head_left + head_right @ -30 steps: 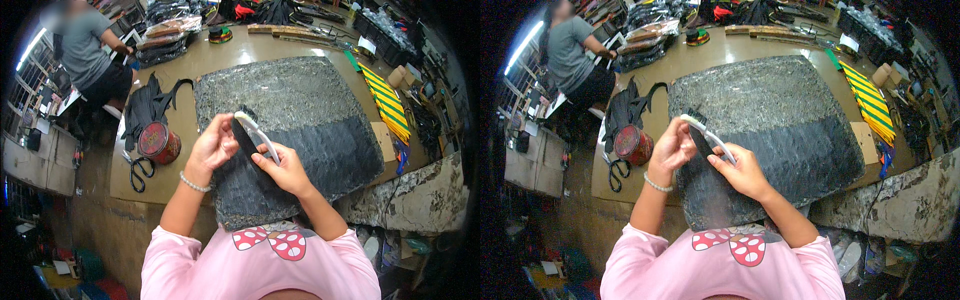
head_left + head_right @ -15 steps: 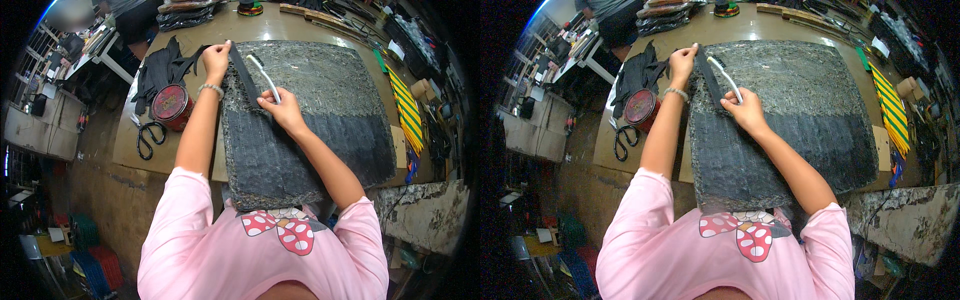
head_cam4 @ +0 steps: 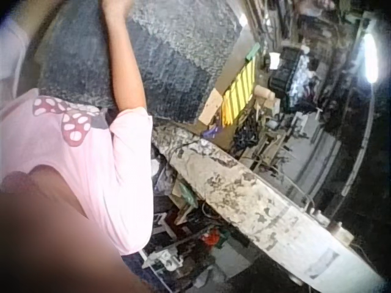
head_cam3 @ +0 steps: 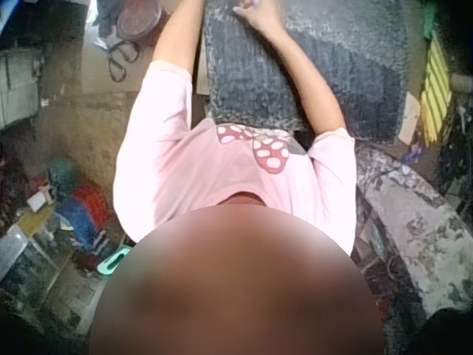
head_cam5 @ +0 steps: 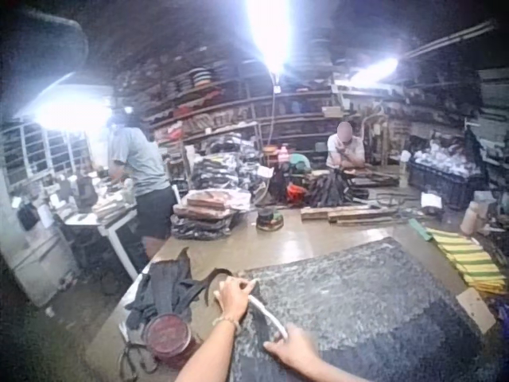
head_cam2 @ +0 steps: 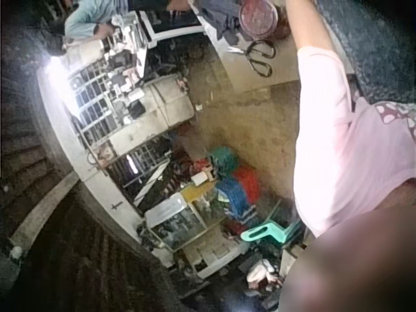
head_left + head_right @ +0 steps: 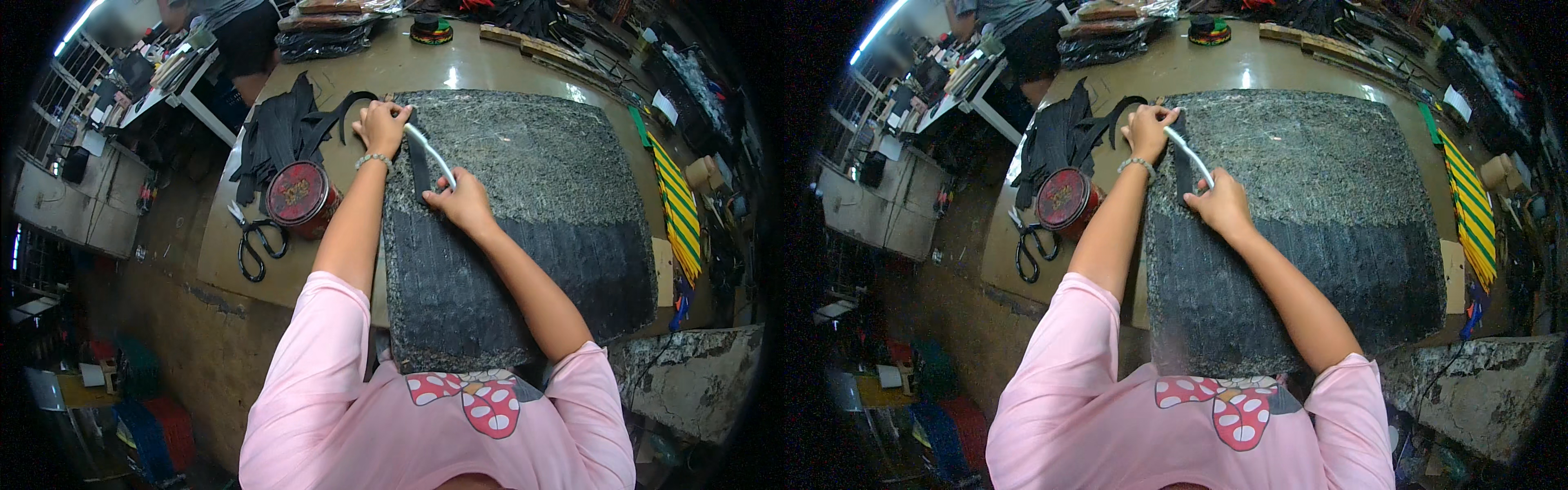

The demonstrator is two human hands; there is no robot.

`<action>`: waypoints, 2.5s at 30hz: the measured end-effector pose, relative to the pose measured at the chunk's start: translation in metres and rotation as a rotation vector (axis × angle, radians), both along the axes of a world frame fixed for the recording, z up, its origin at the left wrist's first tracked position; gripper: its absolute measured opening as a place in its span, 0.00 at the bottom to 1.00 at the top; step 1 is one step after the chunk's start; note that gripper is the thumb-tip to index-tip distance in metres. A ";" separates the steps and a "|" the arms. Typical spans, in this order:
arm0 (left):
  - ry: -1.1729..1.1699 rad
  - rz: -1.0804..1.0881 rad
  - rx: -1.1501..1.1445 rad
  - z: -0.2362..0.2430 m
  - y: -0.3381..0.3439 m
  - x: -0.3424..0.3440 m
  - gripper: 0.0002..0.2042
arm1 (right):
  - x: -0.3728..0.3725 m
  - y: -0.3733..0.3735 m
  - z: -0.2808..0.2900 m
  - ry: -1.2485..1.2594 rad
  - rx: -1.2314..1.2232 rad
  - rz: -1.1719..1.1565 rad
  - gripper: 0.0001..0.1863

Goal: The person opens a metal can and uses a brush to apply a yellow substance onto a dark textured mat. They then pick up black fabric strips and place them onto the treated area of the mat.

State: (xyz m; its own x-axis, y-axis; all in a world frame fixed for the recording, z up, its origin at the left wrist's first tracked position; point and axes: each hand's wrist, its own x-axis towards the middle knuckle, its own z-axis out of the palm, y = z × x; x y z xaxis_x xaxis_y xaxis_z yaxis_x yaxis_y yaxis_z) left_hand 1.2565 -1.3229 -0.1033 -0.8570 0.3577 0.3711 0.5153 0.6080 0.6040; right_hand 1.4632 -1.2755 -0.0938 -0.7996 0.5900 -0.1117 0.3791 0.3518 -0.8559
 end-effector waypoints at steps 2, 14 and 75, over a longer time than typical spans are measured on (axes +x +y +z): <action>-0.043 0.019 0.000 -0.001 0.000 -0.001 0.14 | -0.002 0.002 0.002 -0.010 0.017 0.005 0.22; 0.003 0.052 -0.023 -0.007 0.001 0.004 0.12 | 0.000 0.002 0.008 -0.023 -0.028 0.001 0.26; -0.392 -0.813 -0.018 0.178 0.004 0.006 0.15 | 0.030 0.039 0.102 0.555 -0.292 -0.093 0.19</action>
